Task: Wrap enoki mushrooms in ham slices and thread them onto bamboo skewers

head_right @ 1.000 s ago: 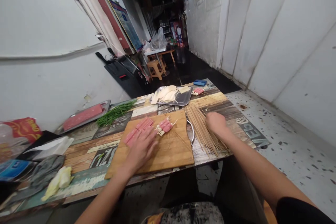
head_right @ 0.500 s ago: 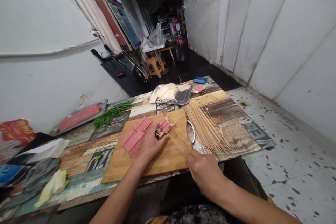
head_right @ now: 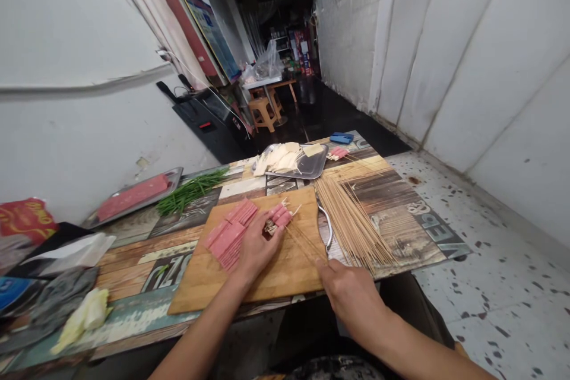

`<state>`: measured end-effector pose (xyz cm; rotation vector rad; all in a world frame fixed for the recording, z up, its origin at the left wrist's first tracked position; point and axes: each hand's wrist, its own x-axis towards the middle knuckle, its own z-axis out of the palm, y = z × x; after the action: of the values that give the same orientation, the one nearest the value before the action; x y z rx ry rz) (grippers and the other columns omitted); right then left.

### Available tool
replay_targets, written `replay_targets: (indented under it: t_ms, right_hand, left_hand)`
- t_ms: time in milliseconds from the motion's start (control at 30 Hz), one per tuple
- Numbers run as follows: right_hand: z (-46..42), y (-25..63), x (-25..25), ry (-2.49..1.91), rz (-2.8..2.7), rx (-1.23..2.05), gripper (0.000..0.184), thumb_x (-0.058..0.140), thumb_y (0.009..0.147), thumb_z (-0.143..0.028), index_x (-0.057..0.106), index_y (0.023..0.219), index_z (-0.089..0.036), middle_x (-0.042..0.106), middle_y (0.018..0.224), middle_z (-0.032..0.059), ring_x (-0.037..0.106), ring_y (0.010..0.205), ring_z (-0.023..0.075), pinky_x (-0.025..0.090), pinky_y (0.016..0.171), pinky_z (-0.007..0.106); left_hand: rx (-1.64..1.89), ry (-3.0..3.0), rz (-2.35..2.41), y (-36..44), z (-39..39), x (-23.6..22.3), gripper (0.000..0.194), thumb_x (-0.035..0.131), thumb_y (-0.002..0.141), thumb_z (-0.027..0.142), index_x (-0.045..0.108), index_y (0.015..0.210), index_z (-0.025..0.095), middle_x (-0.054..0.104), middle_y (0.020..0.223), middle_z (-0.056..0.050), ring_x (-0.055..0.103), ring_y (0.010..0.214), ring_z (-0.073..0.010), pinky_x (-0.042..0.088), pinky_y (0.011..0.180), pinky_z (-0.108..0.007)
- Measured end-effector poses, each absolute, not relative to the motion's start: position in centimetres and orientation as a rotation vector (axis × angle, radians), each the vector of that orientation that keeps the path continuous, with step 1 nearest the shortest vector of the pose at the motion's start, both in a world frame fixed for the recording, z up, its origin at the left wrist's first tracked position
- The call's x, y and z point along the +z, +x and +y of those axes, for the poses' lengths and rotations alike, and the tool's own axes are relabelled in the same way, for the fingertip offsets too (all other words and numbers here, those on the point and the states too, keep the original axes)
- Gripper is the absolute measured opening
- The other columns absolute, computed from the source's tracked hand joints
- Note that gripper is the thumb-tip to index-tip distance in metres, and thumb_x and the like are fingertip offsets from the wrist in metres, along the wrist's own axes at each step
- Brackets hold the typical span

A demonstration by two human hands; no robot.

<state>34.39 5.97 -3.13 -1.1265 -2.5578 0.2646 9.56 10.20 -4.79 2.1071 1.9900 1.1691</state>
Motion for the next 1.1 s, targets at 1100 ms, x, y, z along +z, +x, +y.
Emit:
replay_targets:
  t_ms: [1100]
  right_hand:
    - [6.22,34.15,-4.03,-1.100,-2.558,0.212,0.029,0.047,0.088,-0.008,0.063,0.112,-0.014,0.066,0.079,0.0034,0.064,0.064,0.0156,0.041,0.053,0.023]
  left_hand:
    - [1.248,2.098,1.981,9.64,10.45,-5.01,0.031,0.064,0.078,0.019,0.062,0.109,0.019,0.065,0.113,-0.009,0.061,0.104,-0.0224,0.050,0.094,-0.042]
